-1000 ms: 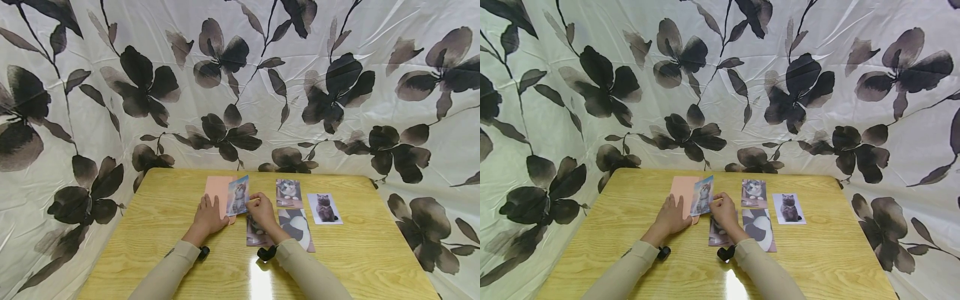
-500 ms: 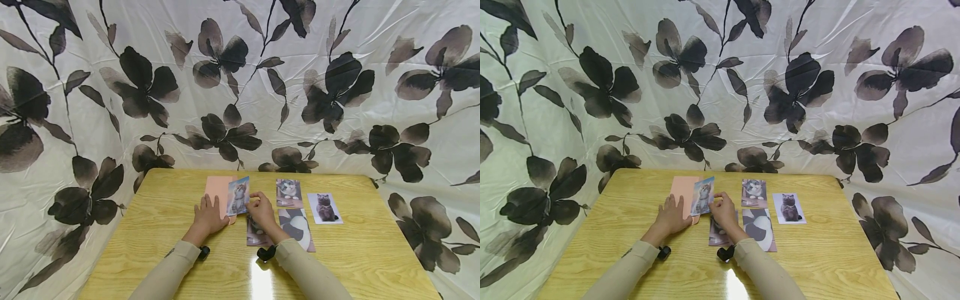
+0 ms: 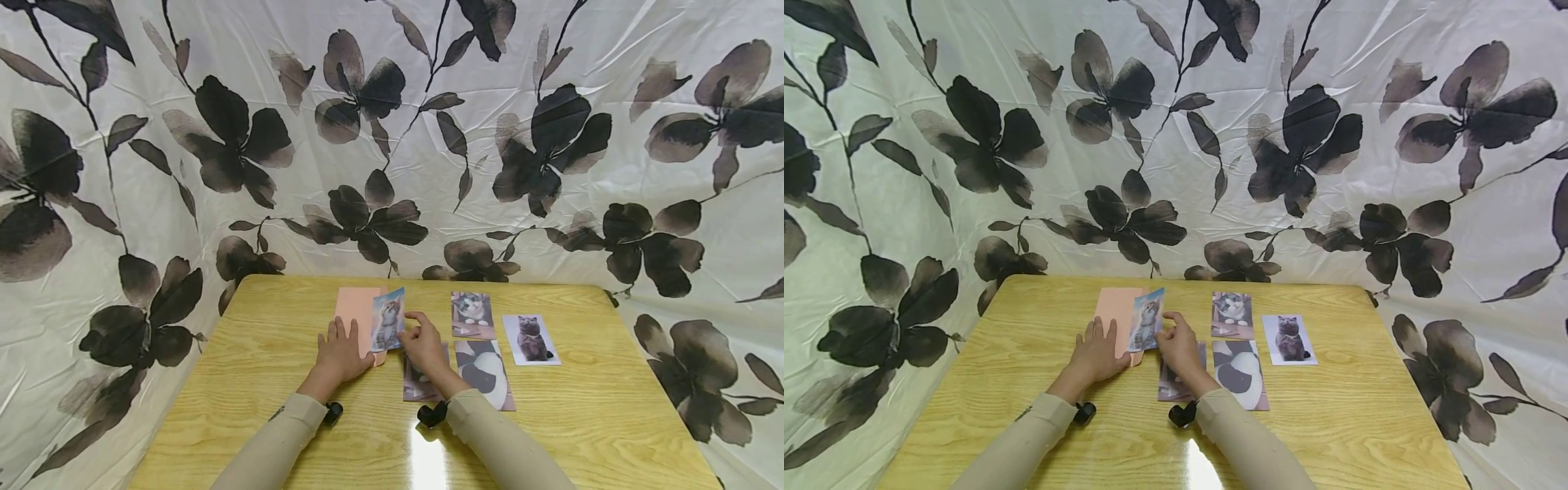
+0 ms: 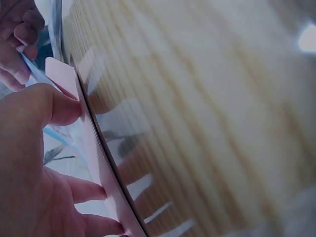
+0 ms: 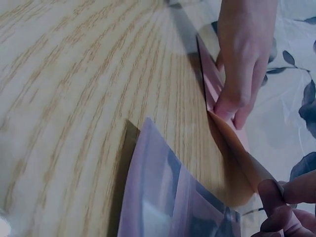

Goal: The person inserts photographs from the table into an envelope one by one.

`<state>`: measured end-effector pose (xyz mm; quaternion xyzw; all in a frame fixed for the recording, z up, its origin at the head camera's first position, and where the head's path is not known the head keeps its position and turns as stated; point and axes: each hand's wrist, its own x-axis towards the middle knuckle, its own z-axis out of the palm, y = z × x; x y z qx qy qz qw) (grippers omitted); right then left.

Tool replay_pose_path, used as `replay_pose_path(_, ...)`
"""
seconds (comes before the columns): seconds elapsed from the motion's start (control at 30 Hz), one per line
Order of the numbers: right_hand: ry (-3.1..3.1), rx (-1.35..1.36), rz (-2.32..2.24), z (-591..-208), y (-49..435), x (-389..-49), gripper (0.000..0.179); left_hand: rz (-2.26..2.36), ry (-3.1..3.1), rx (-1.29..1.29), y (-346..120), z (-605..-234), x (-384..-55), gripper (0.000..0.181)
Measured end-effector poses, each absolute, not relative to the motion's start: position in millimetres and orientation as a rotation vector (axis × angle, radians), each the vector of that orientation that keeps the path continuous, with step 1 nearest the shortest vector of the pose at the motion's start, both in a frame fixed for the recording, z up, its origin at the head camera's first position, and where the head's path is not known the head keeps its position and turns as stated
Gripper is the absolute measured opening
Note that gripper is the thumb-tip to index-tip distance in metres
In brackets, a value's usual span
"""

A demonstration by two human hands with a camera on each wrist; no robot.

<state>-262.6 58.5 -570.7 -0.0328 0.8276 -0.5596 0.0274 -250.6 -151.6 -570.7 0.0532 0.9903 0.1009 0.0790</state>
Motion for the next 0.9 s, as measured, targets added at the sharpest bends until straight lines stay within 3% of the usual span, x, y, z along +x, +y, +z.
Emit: replay_pose_path(0.9,2.591,-0.149,-1.678,-573,42,-263,0.049,0.307,2.961,0.158,-152,-567,-247,0.093)
